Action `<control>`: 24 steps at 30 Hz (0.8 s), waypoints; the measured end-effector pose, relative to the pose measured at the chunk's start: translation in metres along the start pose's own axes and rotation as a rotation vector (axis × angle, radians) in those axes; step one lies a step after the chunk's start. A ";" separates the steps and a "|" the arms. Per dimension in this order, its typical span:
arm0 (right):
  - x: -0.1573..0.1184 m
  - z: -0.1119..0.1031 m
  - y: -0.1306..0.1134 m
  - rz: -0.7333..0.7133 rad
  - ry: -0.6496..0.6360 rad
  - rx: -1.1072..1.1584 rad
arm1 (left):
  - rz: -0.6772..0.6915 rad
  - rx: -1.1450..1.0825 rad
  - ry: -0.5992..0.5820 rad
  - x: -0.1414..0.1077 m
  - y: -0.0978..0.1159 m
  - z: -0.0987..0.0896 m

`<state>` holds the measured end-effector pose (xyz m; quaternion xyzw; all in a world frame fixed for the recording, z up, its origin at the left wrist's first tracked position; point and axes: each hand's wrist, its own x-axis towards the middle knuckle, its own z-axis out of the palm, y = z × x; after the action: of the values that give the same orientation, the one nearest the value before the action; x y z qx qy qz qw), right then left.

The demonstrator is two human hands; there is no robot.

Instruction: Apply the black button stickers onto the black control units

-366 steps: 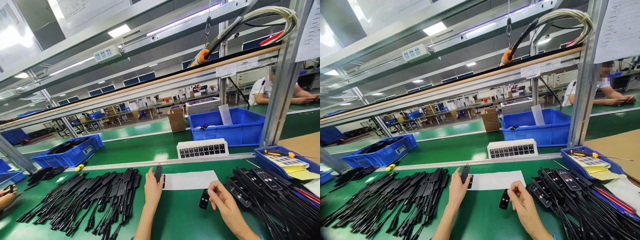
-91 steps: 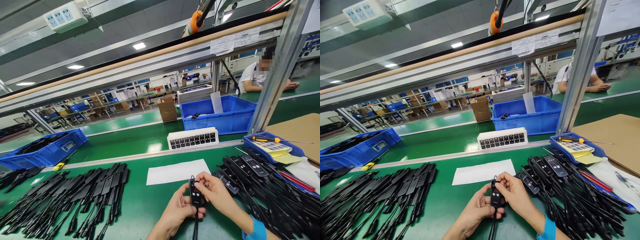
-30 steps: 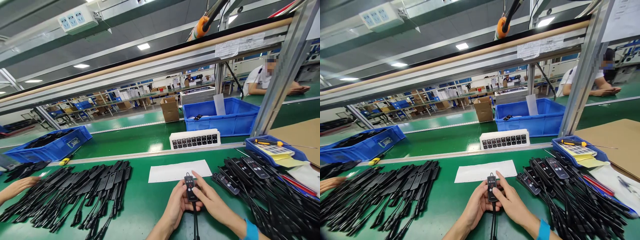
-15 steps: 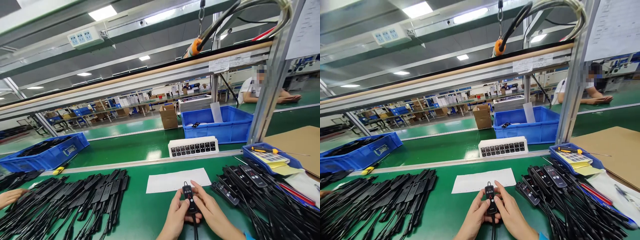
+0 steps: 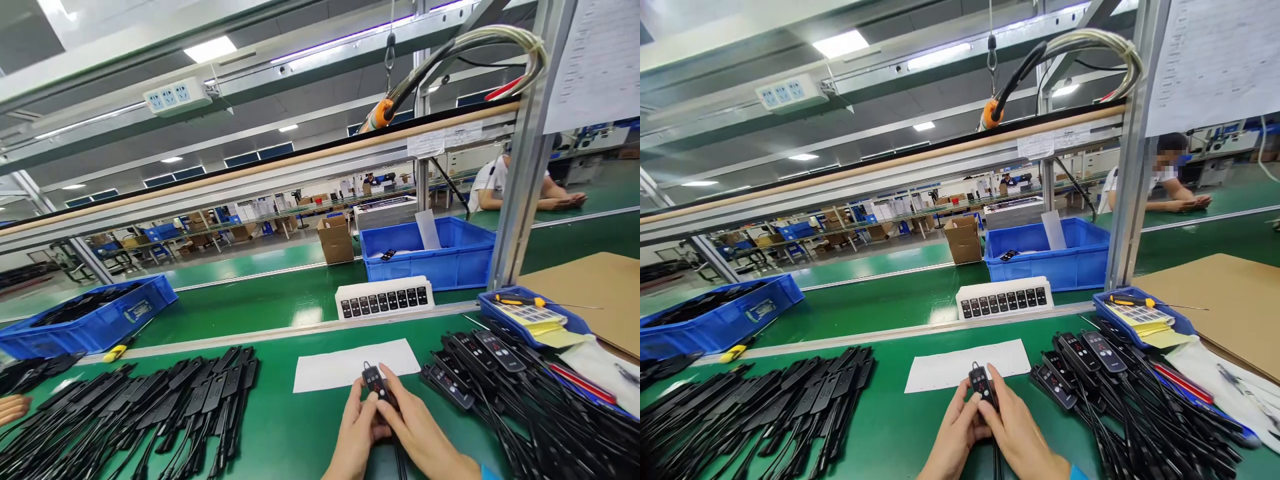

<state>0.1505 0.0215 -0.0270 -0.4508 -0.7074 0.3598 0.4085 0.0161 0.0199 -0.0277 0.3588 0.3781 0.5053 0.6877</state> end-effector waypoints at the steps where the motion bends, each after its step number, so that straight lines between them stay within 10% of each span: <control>1: 0.000 0.000 0.000 -0.050 0.022 -0.059 | 0.016 -0.012 0.009 0.000 0.001 -0.002; 6: 0.006 -0.023 -0.019 -0.141 0.107 -0.179 | 0.297 0.669 -0.163 0.001 0.026 -0.022; 12: 0.020 -0.120 -0.041 -0.077 0.378 -0.477 | 0.501 1.458 0.142 0.030 0.055 -0.079; 18: 0.011 -0.201 0.002 0.264 0.377 -1.070 | 0.392 1.547 0.148 0.046 0.051 -0.102; 24: 0.022 -0.193 -0.006 0.200 0.253 -1.086 | 0.352 1.446 0.144 0.046 0.049 -0.098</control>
<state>0.3165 0.0671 0.0623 -0.7008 -0.6902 -0.0755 0.1636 -0.0819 0.0865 -0.0372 0.7427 0.5972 0.2556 0.1624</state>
